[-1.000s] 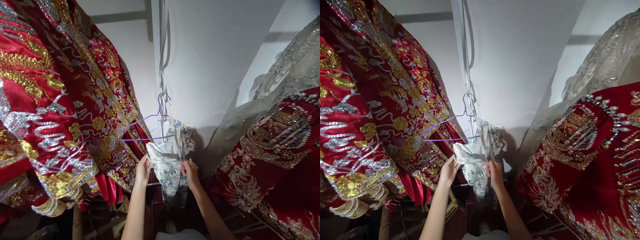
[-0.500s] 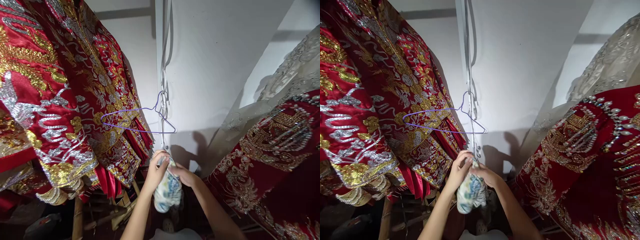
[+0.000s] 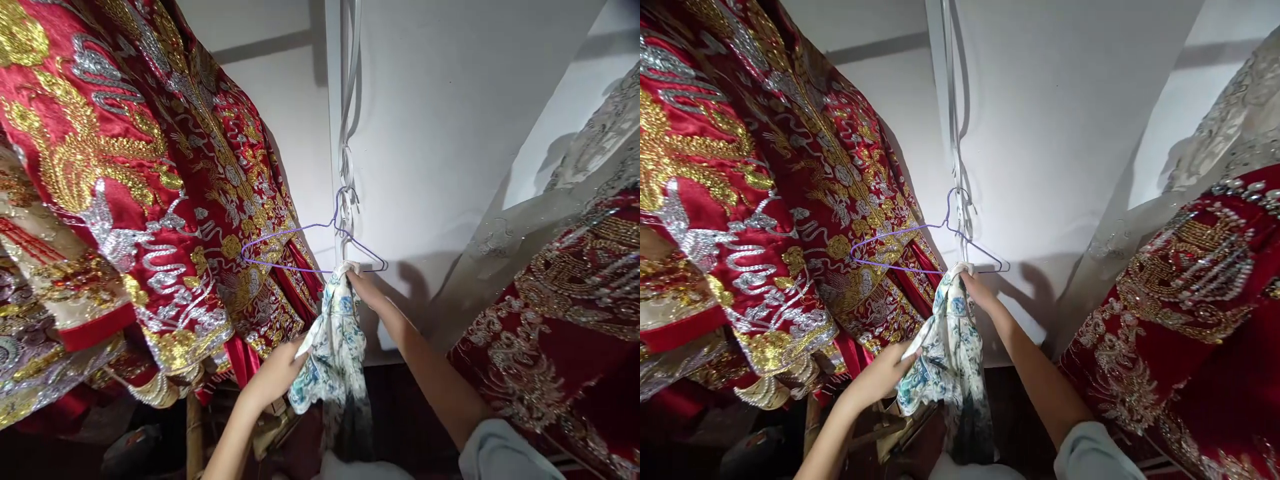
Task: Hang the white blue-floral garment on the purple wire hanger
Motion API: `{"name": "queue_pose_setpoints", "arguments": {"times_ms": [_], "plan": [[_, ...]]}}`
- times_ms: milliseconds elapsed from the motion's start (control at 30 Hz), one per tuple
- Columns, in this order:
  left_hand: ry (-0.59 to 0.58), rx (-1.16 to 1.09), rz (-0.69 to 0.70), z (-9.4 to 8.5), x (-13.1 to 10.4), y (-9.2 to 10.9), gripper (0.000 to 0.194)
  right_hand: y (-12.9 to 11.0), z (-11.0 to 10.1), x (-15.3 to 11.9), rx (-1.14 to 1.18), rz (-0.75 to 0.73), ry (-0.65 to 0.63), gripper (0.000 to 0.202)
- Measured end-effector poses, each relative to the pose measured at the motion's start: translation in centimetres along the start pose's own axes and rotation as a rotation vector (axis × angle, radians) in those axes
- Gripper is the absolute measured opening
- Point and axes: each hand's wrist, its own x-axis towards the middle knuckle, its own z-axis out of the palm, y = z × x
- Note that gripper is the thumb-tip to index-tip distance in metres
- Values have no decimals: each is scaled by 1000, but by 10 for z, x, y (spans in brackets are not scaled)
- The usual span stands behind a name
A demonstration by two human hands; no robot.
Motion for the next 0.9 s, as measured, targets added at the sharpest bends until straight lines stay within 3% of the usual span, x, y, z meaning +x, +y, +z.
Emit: {"name": "queue_pose_setpoints", "arguments": {"times_ms": [67, 167, 267, 367, 533, 700, 767, 800, 900], "plan": [[43, 181, -60, -23, -2, 8, 38, 10, 5, 3, -24, 14, 89, 30], [133, 505, -167, -50, 4, 22, 41, 11, -13, -5, -72, -12, 193, 26], [167, 649, -214, -63, 20, 31, 42, 2, -48, -18, -152, -46, 255, 25], [221, 646, -209, -67, 43, 35, 43, -6, -74, -26, -258, -88, 289, 32], [541, 377, 98, -72, 86, 36, 35, -8, -83, -31, -358, -153, 279, 33], [660, 62, 352, -72, 115, 34, 38, -6, -86, -41, -294, -320, 139, 19], [702, 90, 398, -71, 119, 31, 36, -3, -96, -45, -266, -403, 215, 22], [704, 118, 416, -71, 120, 30, 34, -3, -103, -46, -251, -424, 283, 34], [695, 167, 452, -76, 120, 28, 32, -5, -125, -41, -271, -359, 405, 59]]}}
